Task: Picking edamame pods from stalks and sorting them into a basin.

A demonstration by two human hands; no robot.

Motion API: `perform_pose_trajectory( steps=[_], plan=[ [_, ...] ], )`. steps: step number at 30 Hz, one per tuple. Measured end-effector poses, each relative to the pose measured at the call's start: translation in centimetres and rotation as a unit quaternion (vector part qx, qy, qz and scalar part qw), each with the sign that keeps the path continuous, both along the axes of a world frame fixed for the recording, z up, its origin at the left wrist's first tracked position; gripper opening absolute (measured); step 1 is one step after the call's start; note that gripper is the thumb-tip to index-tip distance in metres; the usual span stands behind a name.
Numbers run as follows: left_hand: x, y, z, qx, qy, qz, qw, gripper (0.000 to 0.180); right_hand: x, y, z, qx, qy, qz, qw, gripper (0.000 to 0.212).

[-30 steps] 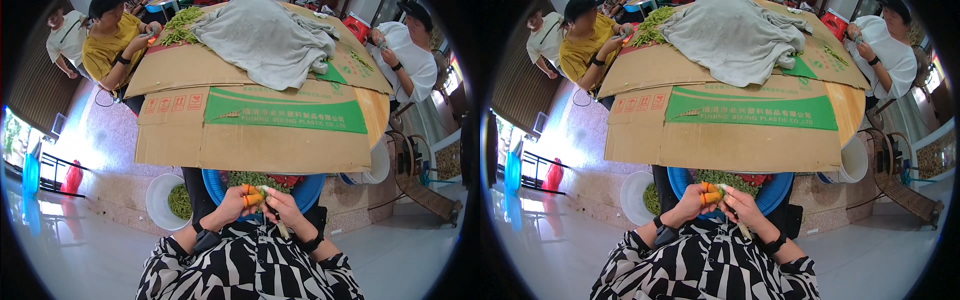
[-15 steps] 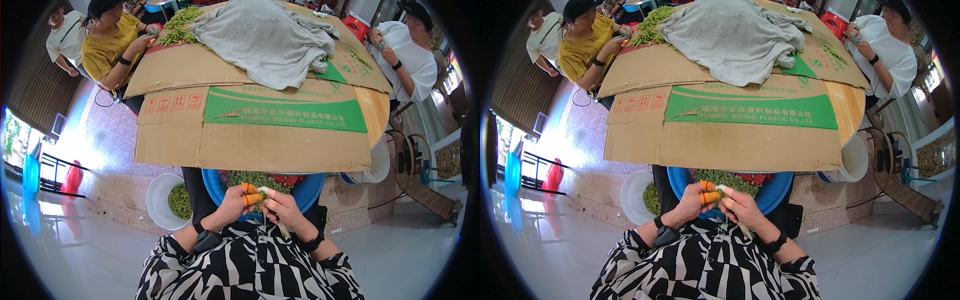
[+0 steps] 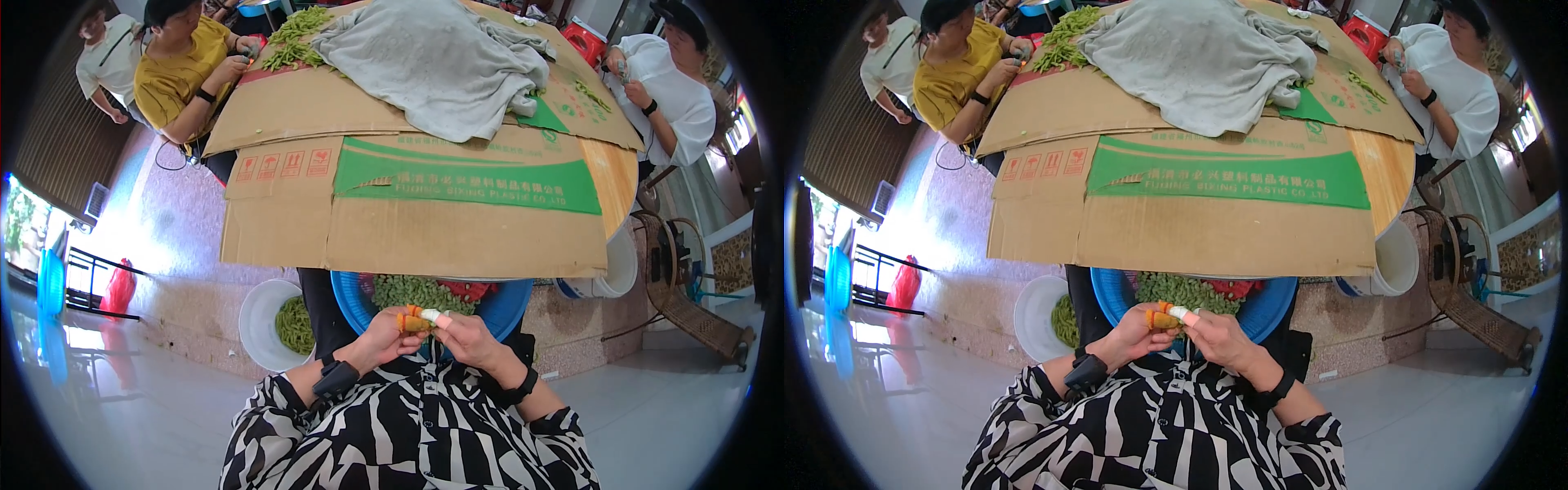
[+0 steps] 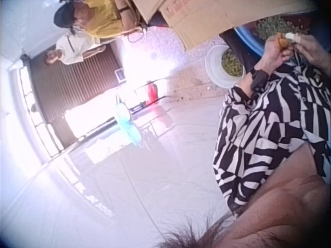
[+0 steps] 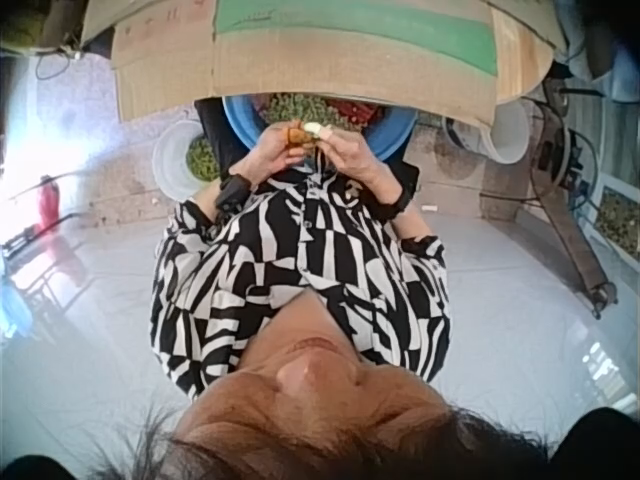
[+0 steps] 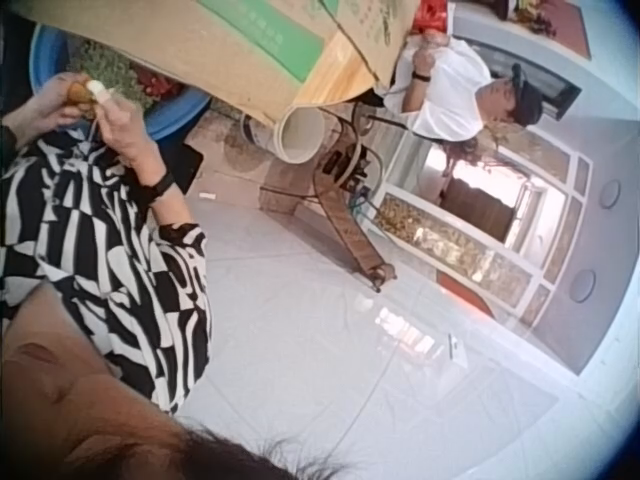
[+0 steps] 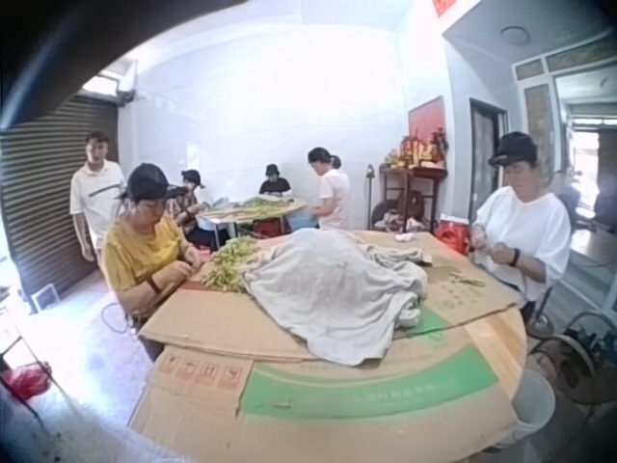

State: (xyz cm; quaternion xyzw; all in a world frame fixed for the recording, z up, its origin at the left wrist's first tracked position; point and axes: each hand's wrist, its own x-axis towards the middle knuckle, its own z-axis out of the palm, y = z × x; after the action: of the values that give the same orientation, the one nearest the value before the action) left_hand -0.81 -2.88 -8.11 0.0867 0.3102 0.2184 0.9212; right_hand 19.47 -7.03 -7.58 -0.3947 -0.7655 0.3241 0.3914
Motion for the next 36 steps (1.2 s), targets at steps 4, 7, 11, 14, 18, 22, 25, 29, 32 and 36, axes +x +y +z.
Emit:
perform_pose_trajectory(
  steps=[4, 7, 11, 14, 18, 22, 25, 29, 32, 36],
  plan=[
    [0.5, 0.4, -1.1, 0.093, 0.097, 0.008, 0.991, 0.018, -0.6, 0.1, 1.2, -0.083, 0.019, 0.019, 0.996, 0.034],
    [0.1, 1.1, -0.1, 0.159, 0.137, -0.002, 0.978, 0.014, -0.9, 0.0, 1.4, -0.167, 0.061, -0.026, 0.984, 0.035],
    [-1.4, 1.5, 1.5, 0.373, 0.269, -0.016, 0.888, 0.021, 1.1, 1.4, -0.3, -0.205, -0.066, -0.133, 0.967, 0.041],
    [-5.5, 0.9, 2.6, 0.414, 0.328, 0.02, 0.849, 0.017, 4.2, 3.2, -3.9, -0.176, -0.208, -0.155, 0.95, 0.042],
    [-14.1, 1.5, 3.7, 0.621, 0.603, -0.014, 0.5, 0.018, 7.1, 6.2, -7.7, -0.046, -0.345, -0.18, 0.92, 0.039],
    [-19.3, 1.1, 2.2, 0.568, 0.738, -0.223, 0.287, 0.019, 7.0, 8.8, -6.0, -0.171, -0.251, -0.117, 0.945, 0.036],
    [-15.0, 2.7, 3.6, 0.601, 0.612, -0.229, 0.46, 0.024, 6.5, 9.0, -6.1, -0.146, -0.254, -0.127, 0.948, 0.036],
    [-6.3, 5.6, 1.4, 0.753, 0.412, -0.226, 0.461, 0.034, 6.5, 9.2, -6.1, -0.112, -0.264, -0.131, 0.949, 0.037],
    [-1.2, 8.8, -3.9, 0.783, 0.456, -0.229, 0.356, 0.036, 6.2, 10.1, -5.7, -0.081, -0.275, -0.13, 0.949, 0.037],
    [1.7, 12.1, -5.1, 0.78, 0.486, -0.237, 0.316, 0.035, 6.8, 9.9, -6.0, -0.054, -0.291, -0.136, 0.946, 0.038]
  ],
)
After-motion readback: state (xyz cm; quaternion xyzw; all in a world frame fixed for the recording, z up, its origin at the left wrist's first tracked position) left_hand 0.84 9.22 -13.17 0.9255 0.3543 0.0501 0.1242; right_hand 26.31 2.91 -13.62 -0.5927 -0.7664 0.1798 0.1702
